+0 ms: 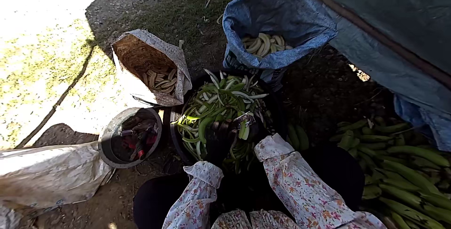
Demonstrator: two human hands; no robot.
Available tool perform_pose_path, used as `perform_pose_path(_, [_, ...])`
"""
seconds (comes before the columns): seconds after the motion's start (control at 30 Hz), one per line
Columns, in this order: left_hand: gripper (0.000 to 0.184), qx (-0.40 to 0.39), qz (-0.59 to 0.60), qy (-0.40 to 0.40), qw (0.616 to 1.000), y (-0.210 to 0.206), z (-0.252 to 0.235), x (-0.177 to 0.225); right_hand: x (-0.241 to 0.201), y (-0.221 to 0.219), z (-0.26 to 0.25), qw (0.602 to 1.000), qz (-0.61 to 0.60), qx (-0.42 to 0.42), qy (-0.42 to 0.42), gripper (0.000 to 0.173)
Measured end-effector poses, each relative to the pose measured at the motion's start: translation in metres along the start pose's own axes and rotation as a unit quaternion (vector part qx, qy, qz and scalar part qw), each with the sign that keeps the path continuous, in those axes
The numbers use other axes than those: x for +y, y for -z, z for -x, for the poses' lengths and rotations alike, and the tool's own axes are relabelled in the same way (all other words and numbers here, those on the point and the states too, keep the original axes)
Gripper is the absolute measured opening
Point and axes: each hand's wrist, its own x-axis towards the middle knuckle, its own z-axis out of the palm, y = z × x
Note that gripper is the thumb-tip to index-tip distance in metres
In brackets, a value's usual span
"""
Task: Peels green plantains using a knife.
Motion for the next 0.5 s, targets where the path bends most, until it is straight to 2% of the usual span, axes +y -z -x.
perform_pose_path(0.07, [0.047,-0.052,0.009,0.086,0.995,0.004,-0.011,0.000,0.002,-0.007,0.008,0.993,0.114,-0.009,0.002,0.039])
perform_pose_path(0.13, [0.048,-0.075,0.019,0.145,0.986,0.004,-0.020,-0.010,0.008,-0.003,0.010,0.984,0.167,-0.066,0.004,0.040])
perform_pose_path(0.2, [0.047,-0.083,0.045,0.172,0.981,0.006,-0.023,-0.019,0.009,0.002,0.009,0.975,0.197,-0.107,0.011,0.042])
perform_pose_path(0.23, [0.046,-0.081,0.052,0.169,0.981,0.005,-0.022,-0.020,0.009,0.005,0.006,0.978,0.186,-0.095,0.007,0.042])
perform_pose_path(0.37, [0.050,-0.125,0.062,0.088,0.986,0.006,-0.011,-0.012,0.000,0.015,-0.015,0.996,-0.014,0.018,-0.081,0.042])
perform_pose_path(0.43, [0.050,-0.151,0.071,0.033,0.986,0.008,-0.002,-0.006,-0.011,0.019,-0.023,0.983,-0.130,0.018,-0.131,0.041])
perform_pose_path(0.5, [0.049,-0.143,0.066,-0.015,0.987,0.010,0.005,-0.003,-0.019,0.022,-0.033,0.961,-0.203,-0.011,-0.187,0.045])
